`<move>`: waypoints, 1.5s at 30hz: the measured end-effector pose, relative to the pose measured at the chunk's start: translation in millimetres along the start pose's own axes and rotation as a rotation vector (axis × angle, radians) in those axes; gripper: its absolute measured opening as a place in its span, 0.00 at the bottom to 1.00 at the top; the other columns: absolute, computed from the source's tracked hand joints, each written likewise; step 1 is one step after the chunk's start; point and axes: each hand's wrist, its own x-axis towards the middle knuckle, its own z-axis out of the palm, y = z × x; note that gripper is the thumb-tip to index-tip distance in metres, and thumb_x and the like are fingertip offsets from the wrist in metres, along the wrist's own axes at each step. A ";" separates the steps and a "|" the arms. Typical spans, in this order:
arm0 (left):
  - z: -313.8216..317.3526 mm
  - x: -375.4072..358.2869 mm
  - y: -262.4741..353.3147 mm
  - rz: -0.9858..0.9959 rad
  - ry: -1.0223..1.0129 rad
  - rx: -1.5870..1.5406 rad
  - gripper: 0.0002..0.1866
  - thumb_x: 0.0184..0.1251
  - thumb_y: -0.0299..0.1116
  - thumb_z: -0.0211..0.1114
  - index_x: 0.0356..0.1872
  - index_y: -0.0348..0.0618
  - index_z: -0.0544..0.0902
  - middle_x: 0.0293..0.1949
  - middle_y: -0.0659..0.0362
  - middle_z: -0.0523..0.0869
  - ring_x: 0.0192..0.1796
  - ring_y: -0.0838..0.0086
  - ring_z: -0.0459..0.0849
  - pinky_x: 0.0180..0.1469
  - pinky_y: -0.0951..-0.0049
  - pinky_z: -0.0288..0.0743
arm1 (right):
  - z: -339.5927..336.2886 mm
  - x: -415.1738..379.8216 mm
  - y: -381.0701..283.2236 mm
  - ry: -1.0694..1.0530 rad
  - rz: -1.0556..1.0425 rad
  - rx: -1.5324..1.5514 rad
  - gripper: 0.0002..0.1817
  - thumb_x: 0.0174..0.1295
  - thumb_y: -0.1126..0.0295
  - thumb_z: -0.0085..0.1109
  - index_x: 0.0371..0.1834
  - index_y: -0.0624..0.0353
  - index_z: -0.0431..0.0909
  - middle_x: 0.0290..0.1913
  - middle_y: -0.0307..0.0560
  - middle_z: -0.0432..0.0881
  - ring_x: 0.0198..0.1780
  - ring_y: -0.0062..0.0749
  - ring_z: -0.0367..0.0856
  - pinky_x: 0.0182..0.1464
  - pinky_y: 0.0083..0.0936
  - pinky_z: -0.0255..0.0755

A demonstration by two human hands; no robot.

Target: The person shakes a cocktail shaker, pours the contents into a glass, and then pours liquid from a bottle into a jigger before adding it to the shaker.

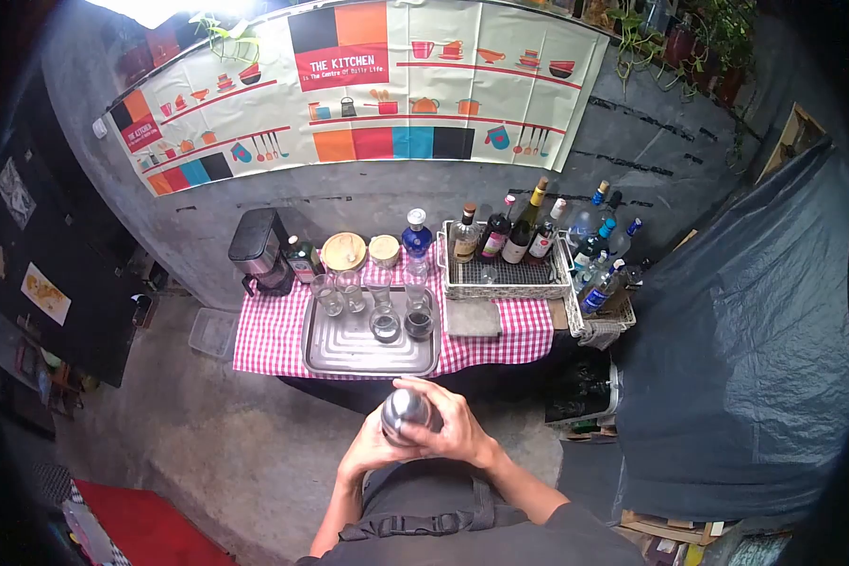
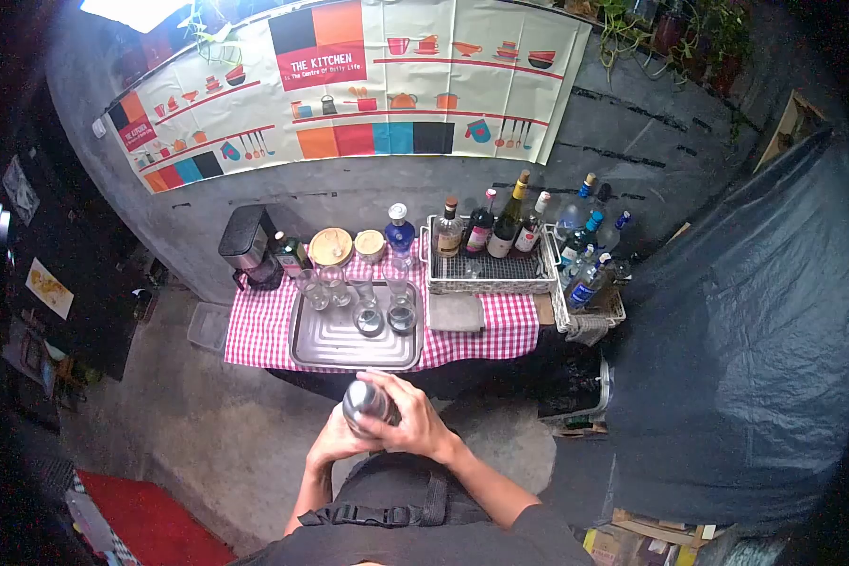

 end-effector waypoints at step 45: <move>-42.3 -1.0 -8.2 0.067 -0.033 0.198 0.41 0.42 0.25 0.84 0.63 0.39 0.75 0.55 0.58 0.82 0.58 0.73 0.80 0.63 0.67 0.75 | 10.2 8.6 6.3 -0.039 0.185 0.195 0.29 0.62 0.64 0.67 0.64 0.66 0.72 0.61 0.59 0.82 0.67 0.44 0.78 0.70 0.38 0.69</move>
